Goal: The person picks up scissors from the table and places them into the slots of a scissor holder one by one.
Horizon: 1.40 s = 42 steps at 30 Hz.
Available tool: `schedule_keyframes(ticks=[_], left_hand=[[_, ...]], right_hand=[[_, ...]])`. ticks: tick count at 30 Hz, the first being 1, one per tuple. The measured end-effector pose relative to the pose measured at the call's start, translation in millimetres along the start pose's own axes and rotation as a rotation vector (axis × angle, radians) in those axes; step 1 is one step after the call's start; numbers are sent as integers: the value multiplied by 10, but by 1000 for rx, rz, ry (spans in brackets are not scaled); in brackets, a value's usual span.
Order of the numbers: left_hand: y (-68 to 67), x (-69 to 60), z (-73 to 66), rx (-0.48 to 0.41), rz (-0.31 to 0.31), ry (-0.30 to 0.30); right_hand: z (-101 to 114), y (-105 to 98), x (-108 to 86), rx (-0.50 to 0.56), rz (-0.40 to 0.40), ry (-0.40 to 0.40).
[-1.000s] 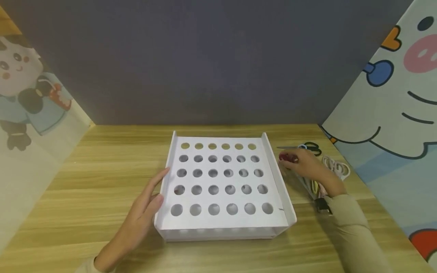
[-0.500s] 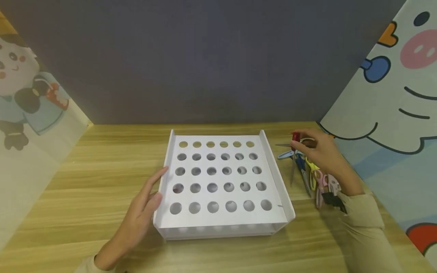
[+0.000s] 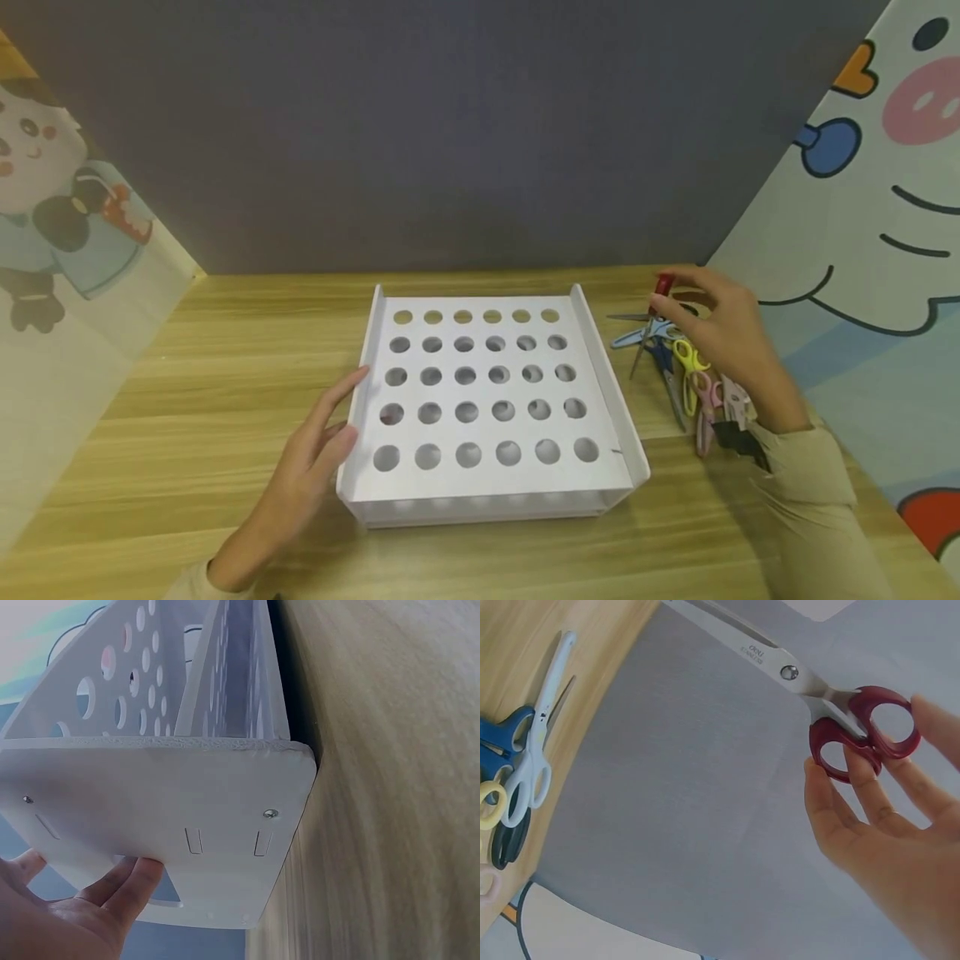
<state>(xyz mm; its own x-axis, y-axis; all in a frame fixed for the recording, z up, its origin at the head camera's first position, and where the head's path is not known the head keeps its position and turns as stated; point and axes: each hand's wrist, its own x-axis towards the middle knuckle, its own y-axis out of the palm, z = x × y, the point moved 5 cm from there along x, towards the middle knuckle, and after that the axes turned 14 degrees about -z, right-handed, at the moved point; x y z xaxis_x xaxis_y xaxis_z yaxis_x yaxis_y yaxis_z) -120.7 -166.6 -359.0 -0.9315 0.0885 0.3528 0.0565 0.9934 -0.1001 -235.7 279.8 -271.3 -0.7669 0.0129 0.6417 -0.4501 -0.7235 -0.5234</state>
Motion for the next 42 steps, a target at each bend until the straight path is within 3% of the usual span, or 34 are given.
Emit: schedule_keyframes(ticks=[10,22,30,42], left_hand=[[-28,-5,-20,41,-40,-16],[-31,9,-40,30,-50,-10],[-17,3,-42,20,-49,-5],[-8,7,-29,15,-50,1]], right_hand=[[174,-47,5,47,-94,-118],[380,-32,65,123,-165,-166],[686,-62,100,180,-207,-174],[665,-43,232,322,-268,-207]])
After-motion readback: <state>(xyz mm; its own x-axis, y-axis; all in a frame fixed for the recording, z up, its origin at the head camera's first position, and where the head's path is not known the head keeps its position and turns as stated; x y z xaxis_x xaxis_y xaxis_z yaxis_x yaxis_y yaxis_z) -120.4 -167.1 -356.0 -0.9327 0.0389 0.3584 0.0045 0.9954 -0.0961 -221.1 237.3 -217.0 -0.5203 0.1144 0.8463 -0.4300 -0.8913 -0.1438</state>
